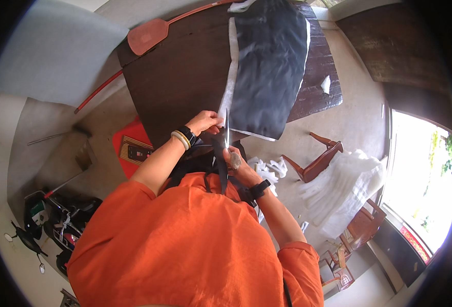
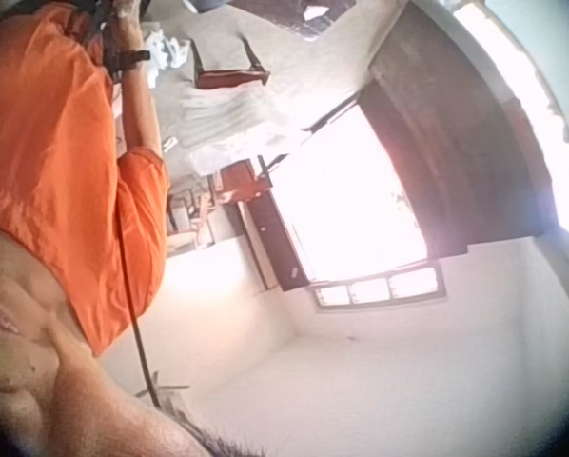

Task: The person cuts a dark gray piece of fabric with scissors while it is laid over a white padding material on a table.

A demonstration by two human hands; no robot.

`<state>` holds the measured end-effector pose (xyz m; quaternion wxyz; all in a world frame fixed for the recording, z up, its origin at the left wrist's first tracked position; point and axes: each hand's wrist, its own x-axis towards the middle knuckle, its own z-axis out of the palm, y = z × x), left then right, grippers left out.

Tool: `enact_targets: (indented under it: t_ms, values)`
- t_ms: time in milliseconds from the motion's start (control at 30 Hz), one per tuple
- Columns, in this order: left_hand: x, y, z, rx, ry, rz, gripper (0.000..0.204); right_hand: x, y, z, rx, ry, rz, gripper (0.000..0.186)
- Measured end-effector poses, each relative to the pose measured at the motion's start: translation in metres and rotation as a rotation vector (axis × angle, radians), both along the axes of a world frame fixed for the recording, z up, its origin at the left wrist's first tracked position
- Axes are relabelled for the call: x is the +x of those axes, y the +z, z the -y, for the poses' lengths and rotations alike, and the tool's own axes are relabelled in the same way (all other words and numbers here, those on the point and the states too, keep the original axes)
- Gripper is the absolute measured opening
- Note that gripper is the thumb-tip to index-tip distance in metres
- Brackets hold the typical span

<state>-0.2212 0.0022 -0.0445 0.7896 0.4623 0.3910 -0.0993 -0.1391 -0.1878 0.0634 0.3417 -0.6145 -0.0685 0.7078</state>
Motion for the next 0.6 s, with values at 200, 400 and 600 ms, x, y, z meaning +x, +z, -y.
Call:
enact_targets:
  t_ms: [200,400,600]
  values:
    - [-0.005,-0.006,0.003,-0.008,0.004,0.009,0.027,-0.005,0.01,-0.01,0.058,-0.086,0.024,0.074]
    - [-0.002,0.0,0.002,0.029,-0.044,-0.012,0.029,-0.006,-0.032,-0.023,0.124,-0.165,0.063,0.072]
    - [-0.005,-0.006,0.002,0.079,-0.062,-0.017,0.031,-0.009,-0.034,-0.045,0.072,-0.303,0.02,0.068]
